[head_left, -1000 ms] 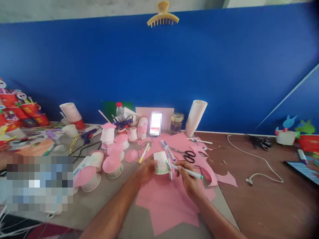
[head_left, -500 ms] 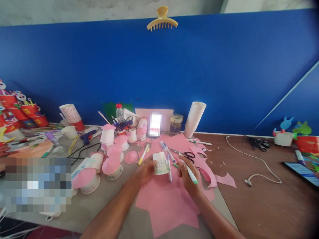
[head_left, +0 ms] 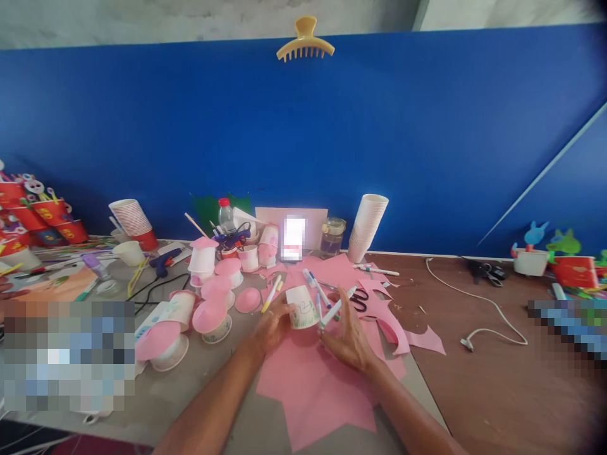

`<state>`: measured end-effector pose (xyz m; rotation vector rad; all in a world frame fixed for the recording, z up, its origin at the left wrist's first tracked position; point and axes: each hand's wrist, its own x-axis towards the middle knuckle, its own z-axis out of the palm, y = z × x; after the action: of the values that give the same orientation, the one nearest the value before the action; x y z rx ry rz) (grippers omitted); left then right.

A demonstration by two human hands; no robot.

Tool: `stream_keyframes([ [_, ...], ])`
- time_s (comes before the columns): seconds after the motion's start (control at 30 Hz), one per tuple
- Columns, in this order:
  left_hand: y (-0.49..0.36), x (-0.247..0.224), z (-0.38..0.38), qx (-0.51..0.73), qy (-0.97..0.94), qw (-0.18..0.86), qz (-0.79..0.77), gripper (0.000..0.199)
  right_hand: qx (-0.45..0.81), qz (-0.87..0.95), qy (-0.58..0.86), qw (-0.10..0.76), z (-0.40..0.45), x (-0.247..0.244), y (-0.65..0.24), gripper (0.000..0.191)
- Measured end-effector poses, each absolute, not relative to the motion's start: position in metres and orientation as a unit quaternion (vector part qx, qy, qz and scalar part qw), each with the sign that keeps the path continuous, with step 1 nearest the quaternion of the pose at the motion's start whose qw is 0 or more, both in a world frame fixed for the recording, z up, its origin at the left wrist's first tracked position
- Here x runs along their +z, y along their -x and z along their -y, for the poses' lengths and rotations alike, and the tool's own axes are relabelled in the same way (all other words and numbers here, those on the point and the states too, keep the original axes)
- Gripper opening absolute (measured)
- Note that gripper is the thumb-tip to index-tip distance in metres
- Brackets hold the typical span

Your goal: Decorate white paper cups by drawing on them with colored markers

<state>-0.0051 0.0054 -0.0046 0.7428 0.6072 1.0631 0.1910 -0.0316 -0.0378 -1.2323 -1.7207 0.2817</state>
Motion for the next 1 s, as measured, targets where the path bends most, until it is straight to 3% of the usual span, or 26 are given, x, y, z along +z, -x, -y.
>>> stream_keyframes([
  [0.07, 0.004, -0.003, -0.005, 0.507, -0.342, 0.737, -0.287, 0.045, 0.112, 0.708, 0.506, 0.48, 0.032, -0.035, -0.192, 0.087],
  [0.2, 0.004, -0.005, -0.007, 0.531, -0.364, 0.702, -0.306, 0.058, 0.087, 0.662, 0.553, 0.498, 0.026, -0.036, -0.197, 0.05],
  [0.33, 0.006, -0.01, -0.01, 0.545, -0.393, 0.666, -0.323, 0.058, 0.068, 0.657, 0.566, 0.493, 0.019, -0.042, -0.201, 0.029],
  [0.53, 0.005, -0.011, -0.01, 0.548, -0.463, 0.59, -0.369, 0.045, 0.072, 0.648, 0.581, 0.487, 0.018, -0.045, -0.204, 0.034],
  [0.8, 0.002, -0.021, -0.009, 0.536, -0.515, 0.547, -0.386, 0.053, -0.028, 0.716, 0.609, 0.34, 0.02, -0.047, -0.206, 0.035],
  [1.0, -0.001, -0.019, -0.007, 0.51, -0.539, 0.548, -0.386, 0.05, -0.036, 0.731, 0.605, 0.313, 0.019, -0.049, -0.204, 0.033],
])
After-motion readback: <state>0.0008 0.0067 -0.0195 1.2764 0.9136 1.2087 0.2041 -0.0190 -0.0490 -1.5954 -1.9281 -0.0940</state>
